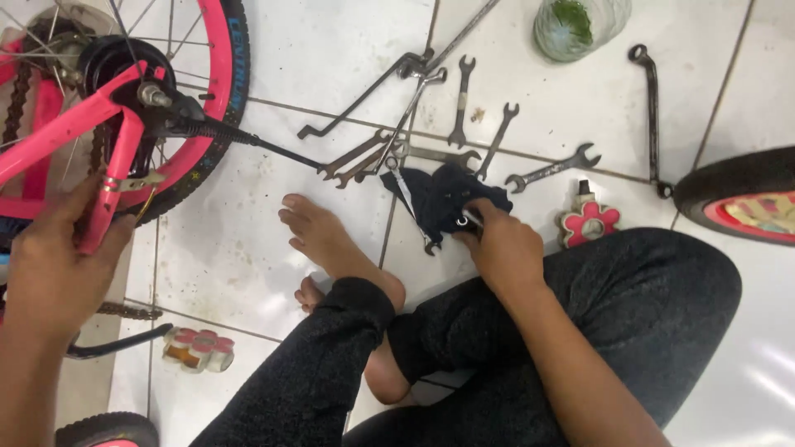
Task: Adjusting and maintaining a bicycle chain and rear wheel assembly using wrenches and a cloth.
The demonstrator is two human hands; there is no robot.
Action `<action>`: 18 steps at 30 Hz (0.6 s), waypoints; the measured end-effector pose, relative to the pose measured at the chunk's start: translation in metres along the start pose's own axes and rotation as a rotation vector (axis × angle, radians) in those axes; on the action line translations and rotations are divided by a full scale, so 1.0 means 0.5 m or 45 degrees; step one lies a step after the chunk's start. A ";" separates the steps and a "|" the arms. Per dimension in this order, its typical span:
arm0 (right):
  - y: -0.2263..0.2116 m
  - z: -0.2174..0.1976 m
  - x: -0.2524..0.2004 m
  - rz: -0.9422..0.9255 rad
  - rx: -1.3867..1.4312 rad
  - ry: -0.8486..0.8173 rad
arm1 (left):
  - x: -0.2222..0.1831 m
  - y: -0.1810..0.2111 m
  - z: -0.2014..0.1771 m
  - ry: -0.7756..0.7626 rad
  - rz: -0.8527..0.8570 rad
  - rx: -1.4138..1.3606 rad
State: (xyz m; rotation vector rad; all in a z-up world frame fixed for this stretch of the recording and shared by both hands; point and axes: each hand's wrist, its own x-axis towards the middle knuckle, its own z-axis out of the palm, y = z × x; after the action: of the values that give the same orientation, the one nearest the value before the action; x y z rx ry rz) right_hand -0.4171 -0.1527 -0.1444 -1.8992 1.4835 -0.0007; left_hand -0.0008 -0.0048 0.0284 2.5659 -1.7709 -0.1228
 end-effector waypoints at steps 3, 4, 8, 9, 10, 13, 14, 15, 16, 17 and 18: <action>0.002 0.009 0.005 -0.012 -0.094 0.030 | -0.011 -0.002 0.030 0.213 0.215 0.517; 0.005 0.009 0.002 -0.007 -0.099 0.016 | -0.018 0.009 0.034 0.199 0.212 0.513; 0.009 0.008 0.022 -0.090 -0.073 0.169 | 0.014 0.111 0.023 0.299 0.173 0.387; 0.013 0.012 0.010 -0.098 -0.067 0.180 | 0.008 0.153 0.011 0.297 0.148 0.176; 0.020 0.013 -0.005 -0.091 -0.076 0.151 | -0.005 0.157 0.024 0.269 0.135 0.170; 0.012 0.012 0.010 -0.105 -0.101 0.178 | -0.009 0.177 0.053 0.382 0.009 0.690; 0.009 0.008 0.016 -0.084 -0.118 0.157 | -0.009 0.202 0.064 0.329 -0.013 0.547; 0.007 0.007 0.006 -0.057 -0.138 0.110 | -0.023 0.228 0.073 0.249 -0.037 0.398; -0.001 0.002 0.002 -0.063 -0.137 0.092 | -0.022 0.242 0.101 0.236 -0.049 0.405; -0.008 -0.005 0.004 0.007 -0.102 0.019 | -0.016 0.259 0.134 0.318 0.150 0.403; -0.014 -0.013 0.006 0.078 -0.068 -0.054 | -0.010 0.276 0.167 0.402 0.349 0.395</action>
State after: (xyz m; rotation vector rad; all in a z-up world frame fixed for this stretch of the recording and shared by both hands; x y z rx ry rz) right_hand -0.4128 -0.1579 -0.1371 -1.8834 1.5260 0.1078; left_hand -0.1373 -0.0471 -0.0458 2.3119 -2.1159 0.5698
